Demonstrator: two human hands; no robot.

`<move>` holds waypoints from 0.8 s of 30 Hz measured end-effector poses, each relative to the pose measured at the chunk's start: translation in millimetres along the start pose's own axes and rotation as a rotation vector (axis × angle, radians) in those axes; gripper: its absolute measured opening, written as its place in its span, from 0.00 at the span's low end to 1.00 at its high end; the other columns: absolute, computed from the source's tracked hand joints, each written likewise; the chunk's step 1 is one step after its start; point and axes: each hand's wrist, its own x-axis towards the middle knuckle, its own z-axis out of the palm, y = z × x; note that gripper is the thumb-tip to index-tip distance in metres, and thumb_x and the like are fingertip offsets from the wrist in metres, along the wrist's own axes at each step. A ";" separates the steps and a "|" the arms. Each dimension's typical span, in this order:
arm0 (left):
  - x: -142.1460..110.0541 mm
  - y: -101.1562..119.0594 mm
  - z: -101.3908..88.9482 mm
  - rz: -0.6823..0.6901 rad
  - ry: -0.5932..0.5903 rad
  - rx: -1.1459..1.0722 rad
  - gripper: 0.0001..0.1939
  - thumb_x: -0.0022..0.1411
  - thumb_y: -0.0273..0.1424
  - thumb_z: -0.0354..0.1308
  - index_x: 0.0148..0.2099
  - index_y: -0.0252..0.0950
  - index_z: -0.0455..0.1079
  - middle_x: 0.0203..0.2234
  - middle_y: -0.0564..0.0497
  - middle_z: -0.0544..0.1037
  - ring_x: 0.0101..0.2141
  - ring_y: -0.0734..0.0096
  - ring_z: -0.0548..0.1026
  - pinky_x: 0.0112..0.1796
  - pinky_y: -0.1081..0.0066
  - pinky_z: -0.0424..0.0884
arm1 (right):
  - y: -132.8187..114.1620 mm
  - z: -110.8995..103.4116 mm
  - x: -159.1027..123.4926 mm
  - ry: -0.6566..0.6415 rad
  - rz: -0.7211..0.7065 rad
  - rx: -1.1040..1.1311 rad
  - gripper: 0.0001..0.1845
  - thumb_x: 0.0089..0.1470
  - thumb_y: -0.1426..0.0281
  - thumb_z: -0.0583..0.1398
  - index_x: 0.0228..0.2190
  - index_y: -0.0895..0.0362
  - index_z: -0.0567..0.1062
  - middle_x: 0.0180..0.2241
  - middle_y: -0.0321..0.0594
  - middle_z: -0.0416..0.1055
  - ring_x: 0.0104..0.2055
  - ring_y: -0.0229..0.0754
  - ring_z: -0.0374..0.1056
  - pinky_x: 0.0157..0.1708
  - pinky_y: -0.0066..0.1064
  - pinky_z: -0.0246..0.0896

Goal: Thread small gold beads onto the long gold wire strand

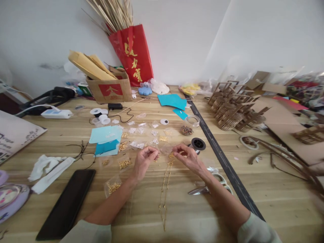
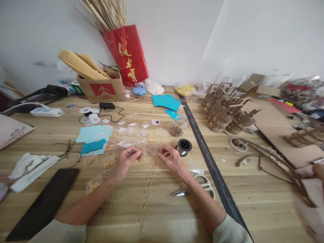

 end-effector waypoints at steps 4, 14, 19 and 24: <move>-0.2 8.8 2.9 0.002 -0.013 0.011 0.09 0.51 0.34 0.62 0.26 0.33 0.71 0.21 0.52 0.74 0.25 0.74 0.70 0.29 0.74 0.67 | 6.4 -9.1 -0.8 -0.060 -0.058 -0.171 0.06 0.52 0.72 0.56 0.33 0.57 0.72 0.30 0.37 0.71 0.29 0.37 0.67 0.29 0.27 0.61; 15.6 9.5 6.9 0.009 -0.010 0.040 0.09 0.51 0.34 0.62 0.28 0.33 0.71 0.24 0.50 0.77 0.25 0.75 0.72 0.29 0.74 0.69 | -7.7 -20.2 -9.6 -0.314 -0.090 -0.689 0.08 0.52 0.79 0.55 0.32 0.56 0.72 0.31 0.38 0.69 0.29 0.37 0.65 0.26 0.27 0.45; 26.2 1.8 7.6 -0.009 0.060 0.011 0.10 0.48 0.34 0.64 0.28 0.33 0.71 0.23 0.51 0.77 0.24 0.75 0.72 0.26 0.74 0.69 | -8.4 -28.4 -11.1 -0.318 -0.081 -0.747 0.07 0.53 0.79 0.56 0.30 0.56 0.70 0.30 0.38 0.70 0.27 0.37 0.64 0.26 0.28 0.43; 28.8 -3.1 6.1 -0.044 0.111 -0.035 0.11 0.46 0.35 0.65 0.28 0.32 0.71 0.24 0.50 0.78 0.23 0.75 0.72 0.26 0.73 0.69 | -4.5 -29.9 -11.7 -0.296 -0.079 -0.726 0.06 0.56 0.77 0.54 0.33 0.56 0.70 0.32 0.38 0.70 0.30 0.37 0.65 0.28 0.27 0.46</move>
